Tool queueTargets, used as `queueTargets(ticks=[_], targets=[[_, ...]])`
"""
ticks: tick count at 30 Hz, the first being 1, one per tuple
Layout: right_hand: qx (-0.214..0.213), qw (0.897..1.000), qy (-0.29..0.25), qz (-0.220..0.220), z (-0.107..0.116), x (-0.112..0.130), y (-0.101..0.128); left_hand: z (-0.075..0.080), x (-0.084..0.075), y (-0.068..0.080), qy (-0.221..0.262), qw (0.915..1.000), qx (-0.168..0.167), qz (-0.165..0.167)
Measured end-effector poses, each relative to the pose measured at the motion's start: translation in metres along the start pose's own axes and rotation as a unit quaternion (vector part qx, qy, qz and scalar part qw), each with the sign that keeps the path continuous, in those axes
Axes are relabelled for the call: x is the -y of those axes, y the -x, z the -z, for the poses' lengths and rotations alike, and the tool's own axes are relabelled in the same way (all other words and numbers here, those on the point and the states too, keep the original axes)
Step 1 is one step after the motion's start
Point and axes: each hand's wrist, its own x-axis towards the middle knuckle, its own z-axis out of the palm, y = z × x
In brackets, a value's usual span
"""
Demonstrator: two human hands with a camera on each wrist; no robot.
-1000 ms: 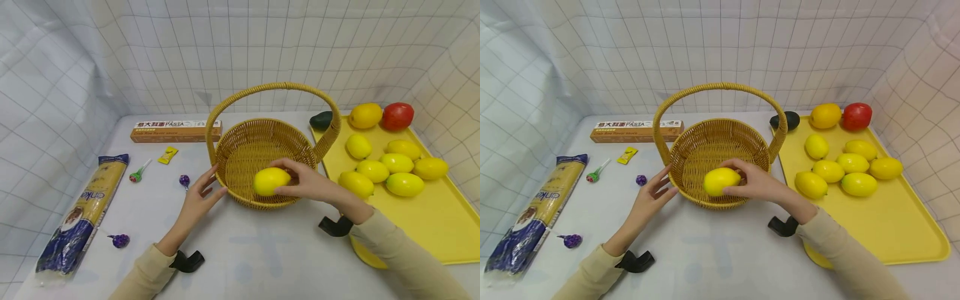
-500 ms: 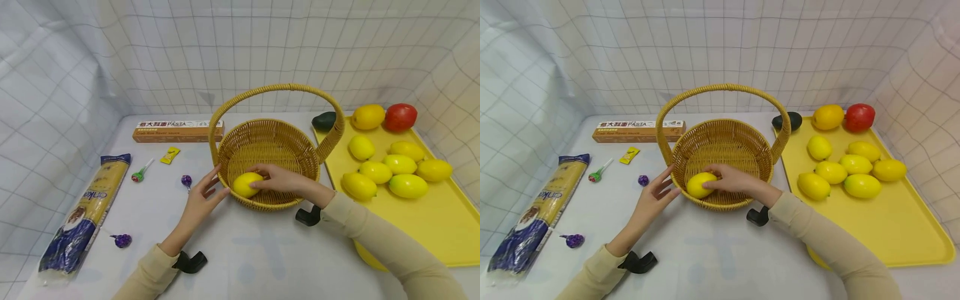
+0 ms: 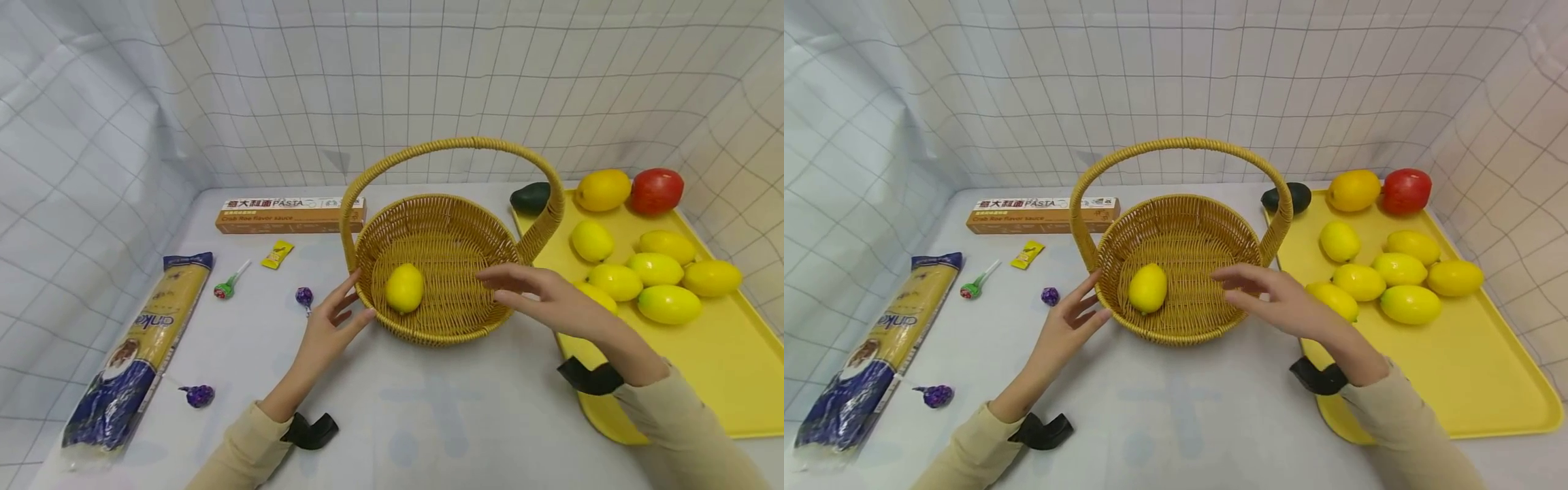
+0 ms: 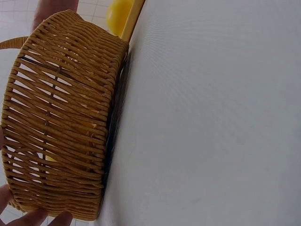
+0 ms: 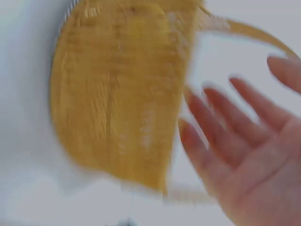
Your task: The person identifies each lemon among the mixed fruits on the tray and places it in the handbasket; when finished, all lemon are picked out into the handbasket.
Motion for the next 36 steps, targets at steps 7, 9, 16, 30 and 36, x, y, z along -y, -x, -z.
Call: queueTargets(ticks=[7, 9, 16, 30, 36], targets=[[-0.073, 0.996, -0.016, -0.047, 0.053, -0.034, 0.078, 0.0, -0.002, 0.0, -0.003, 1.0, 0.001, 0.007], [-0.104, 0.992, -0.002, -0.074, 0.061, -0.046, 0.09, 0.001, -0.003, 0.0, -0.002, 1.0, 0.0, 0.007], [-0.11, 0.983, 0.017, -0.145, 0.064, -0.075, 0.101, 0.002, -0.002, 0.0, 0.002, 1.0, 0.002, 0.006], [0.029, 0.99, 0.134, -0.038, 0.04, -0.047, 0.092, 0.0, -0.002, 0.0, 0.001, 1.0, 0.004, 0.007], [0.12, 0.989, 0.024, 0.08, 0.036, -0.015, 0.065, 0.001, -0.002, 0.0, 0.007, 0.9999, 0.006, 0.01]])
